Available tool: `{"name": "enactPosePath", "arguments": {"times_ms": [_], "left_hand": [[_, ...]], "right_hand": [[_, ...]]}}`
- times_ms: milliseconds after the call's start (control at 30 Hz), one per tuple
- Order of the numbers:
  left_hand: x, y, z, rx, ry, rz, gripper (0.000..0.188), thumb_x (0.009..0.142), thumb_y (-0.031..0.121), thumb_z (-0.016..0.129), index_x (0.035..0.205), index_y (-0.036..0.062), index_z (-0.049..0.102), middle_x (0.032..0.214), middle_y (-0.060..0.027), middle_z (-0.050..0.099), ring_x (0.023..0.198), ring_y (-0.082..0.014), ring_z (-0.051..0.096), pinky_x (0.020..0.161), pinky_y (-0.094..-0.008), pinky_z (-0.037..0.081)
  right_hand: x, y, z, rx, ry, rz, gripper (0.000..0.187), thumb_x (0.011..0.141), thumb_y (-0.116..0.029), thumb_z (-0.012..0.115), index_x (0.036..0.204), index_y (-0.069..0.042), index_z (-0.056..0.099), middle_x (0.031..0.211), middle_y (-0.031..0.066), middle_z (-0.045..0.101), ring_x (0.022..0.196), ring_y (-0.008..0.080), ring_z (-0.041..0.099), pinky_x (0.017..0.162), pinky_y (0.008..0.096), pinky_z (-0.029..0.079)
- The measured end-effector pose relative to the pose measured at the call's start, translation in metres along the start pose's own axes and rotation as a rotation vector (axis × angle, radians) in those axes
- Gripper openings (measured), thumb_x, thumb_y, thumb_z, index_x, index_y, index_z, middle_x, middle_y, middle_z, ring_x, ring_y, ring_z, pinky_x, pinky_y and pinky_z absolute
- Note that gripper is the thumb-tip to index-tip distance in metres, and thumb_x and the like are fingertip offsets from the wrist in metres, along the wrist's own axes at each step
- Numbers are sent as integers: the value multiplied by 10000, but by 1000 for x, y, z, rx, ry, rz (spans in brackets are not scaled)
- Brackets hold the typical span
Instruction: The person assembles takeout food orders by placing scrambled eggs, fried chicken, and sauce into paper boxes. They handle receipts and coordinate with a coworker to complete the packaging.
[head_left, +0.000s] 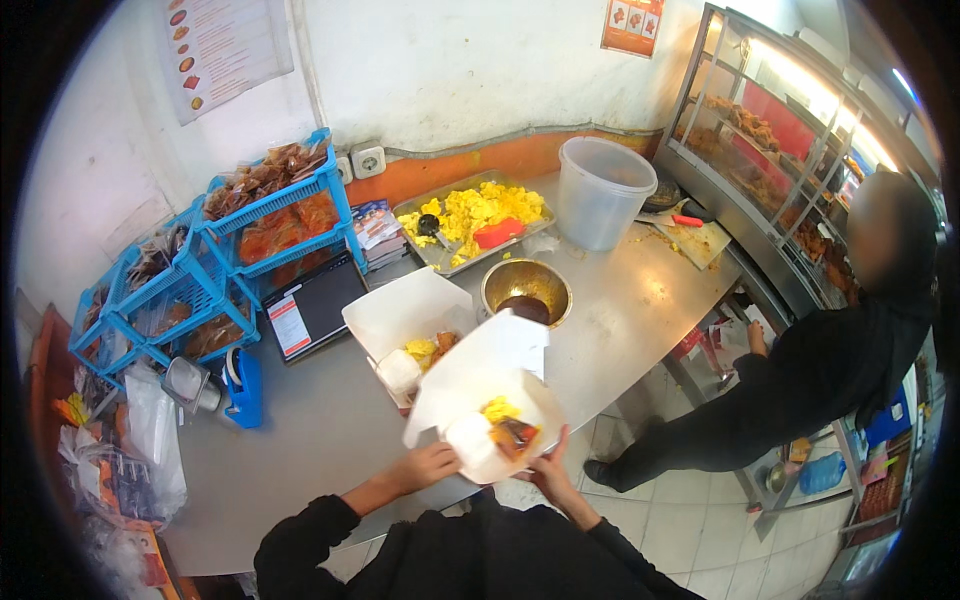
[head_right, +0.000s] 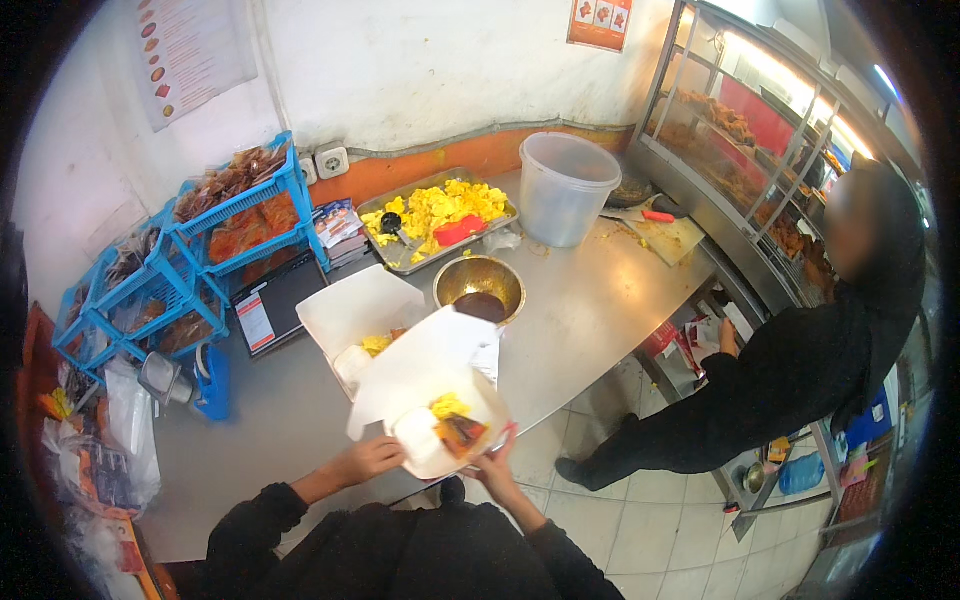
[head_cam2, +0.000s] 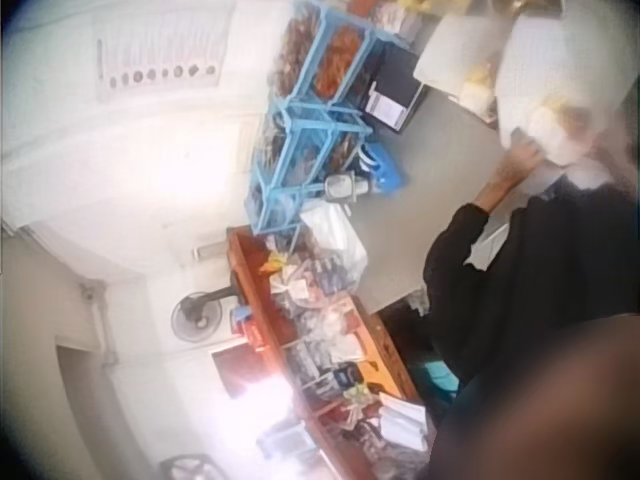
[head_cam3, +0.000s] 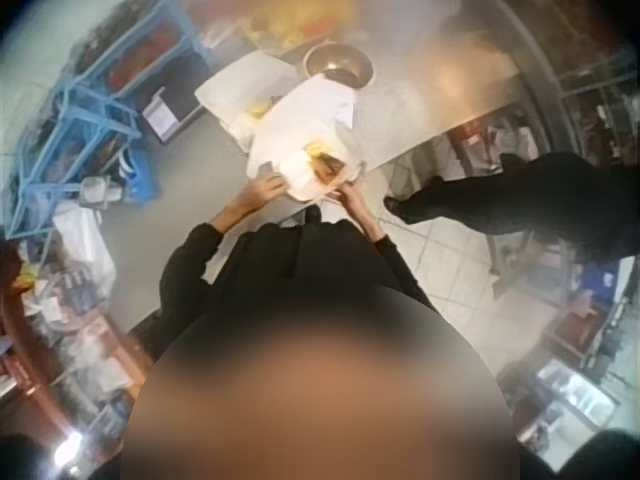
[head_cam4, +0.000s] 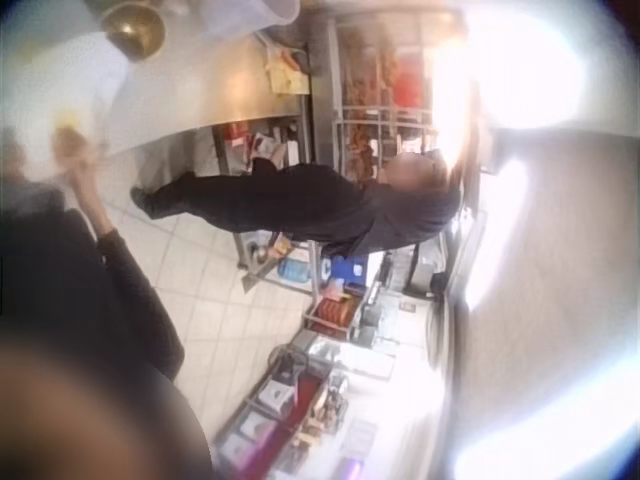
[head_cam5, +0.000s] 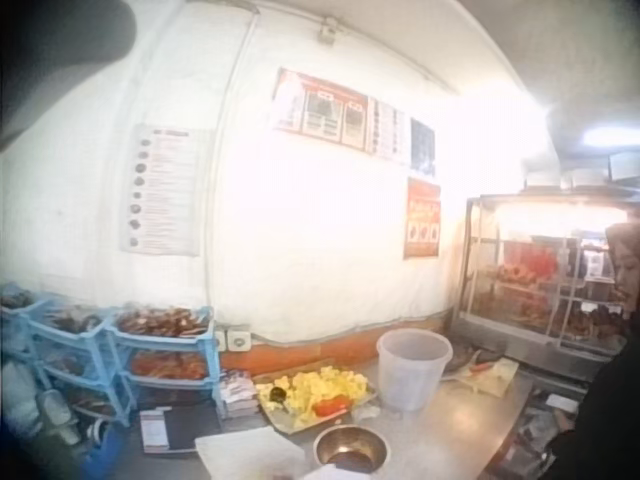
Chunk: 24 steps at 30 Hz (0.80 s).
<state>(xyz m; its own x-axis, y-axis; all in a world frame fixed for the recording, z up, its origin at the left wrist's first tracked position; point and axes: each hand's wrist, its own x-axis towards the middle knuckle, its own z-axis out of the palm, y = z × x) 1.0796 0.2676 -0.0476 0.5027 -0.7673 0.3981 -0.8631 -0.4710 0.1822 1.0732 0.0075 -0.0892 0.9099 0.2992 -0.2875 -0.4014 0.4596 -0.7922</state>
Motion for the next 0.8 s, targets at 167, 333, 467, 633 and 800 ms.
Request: {"name": "enactPosePath", "arguments": {"times_ms": [167,333,467,633,800], "left_hand": [[-63,-4,-4,74,-62,-262,267,675,65,566,938,19,565,994,-102,555,969,-250,535,776,-298,471],[-74,13,12,51,76,-661,592,627,209,710,1148,68,466,1295,-211,305,1218,-353,297,931,-436,364],[-65,26,39,-165,268,-809,857,557,322,786,1235,96,312,1355,-262,60,1232,-440,188,962,-499,295],[-61,21,68,-210,441,-806,902,558,320,790,1233,110,228,1354,-271,36,1223,-466,174,962,-503,294],[-61,22,71,-159,467,-788,878,570,302,785,1225,94,237,1351,-279,40,1222,-463,180,974,-496,275]], "right_hand": [[22,49,52,66,38,113,1009,812,-63,546,1222,-317,-340,1231,193,345,953,252,520,797,425,467],[27,48,42,-338,103,203,926,798,-187,602,1323,-177,-160,921,135,546,717,185,569,675,309,489],[13,42,6,-652,85,11,540,823,-255,567,1261,-38,335,836,122,591,715,152,575,635,255,467],[-7,40,-25,-670,233,-57,328,834,-248,546,1107,-67,537,840,77,601,728,136,570,608,246,445],[-16,42,-32,-650,303,-58,285,834,-221,544,1074,-67,562,803,55,588,695,110,549,614,230,430]]}}
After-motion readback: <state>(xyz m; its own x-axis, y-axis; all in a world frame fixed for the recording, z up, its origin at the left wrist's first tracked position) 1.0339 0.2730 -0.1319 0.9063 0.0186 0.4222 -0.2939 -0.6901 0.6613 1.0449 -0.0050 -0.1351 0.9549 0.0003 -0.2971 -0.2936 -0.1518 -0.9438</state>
